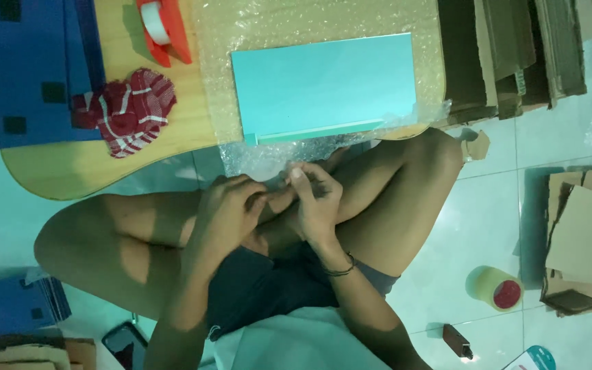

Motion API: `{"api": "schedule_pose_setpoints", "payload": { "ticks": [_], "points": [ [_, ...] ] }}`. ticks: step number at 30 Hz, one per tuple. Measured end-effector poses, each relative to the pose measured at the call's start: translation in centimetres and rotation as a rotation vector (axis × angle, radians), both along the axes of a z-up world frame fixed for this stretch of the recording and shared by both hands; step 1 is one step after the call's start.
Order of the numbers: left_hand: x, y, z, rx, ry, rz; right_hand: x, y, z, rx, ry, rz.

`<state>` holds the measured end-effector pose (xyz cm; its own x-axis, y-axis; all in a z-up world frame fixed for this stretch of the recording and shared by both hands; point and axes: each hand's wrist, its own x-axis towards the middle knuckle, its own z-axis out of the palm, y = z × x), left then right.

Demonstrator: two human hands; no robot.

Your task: Wrapping a light blue rectangular panel with bubble wrap and securing it with red tape

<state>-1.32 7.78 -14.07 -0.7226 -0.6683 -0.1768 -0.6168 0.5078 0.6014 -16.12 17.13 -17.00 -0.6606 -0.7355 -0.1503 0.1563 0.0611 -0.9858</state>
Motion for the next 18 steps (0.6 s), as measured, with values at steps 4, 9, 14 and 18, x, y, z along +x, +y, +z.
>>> {"api": "schedule_pose_setpoints", "payload": {
  "ticks": [4, 9, 14, 18],
  "points": [
    [-1.4, 0.4, 7.8, -0.339, 0.423, 0.009, 0.5, -0.2, -0.3, -0.008, 0.127, -0.033],
    [-3.2, -1.7, 5.7, -0.601, 0.359, -0.151, 0.5, 0.0, -0.1, -0.075, 0.138, -0.02],
    [-4.0, -2.5, 5.4, -0.63, 0.345, -0.261, 0.0, 0.3, 0.1, -0.06, 0.244, 0.035],
    [-4.2, -2.8, 5.6, -0.628, 0.35, -0.275, 0.0, 0.0, 0.1, -0.106, 0.257, 0.038]
  ]
}}
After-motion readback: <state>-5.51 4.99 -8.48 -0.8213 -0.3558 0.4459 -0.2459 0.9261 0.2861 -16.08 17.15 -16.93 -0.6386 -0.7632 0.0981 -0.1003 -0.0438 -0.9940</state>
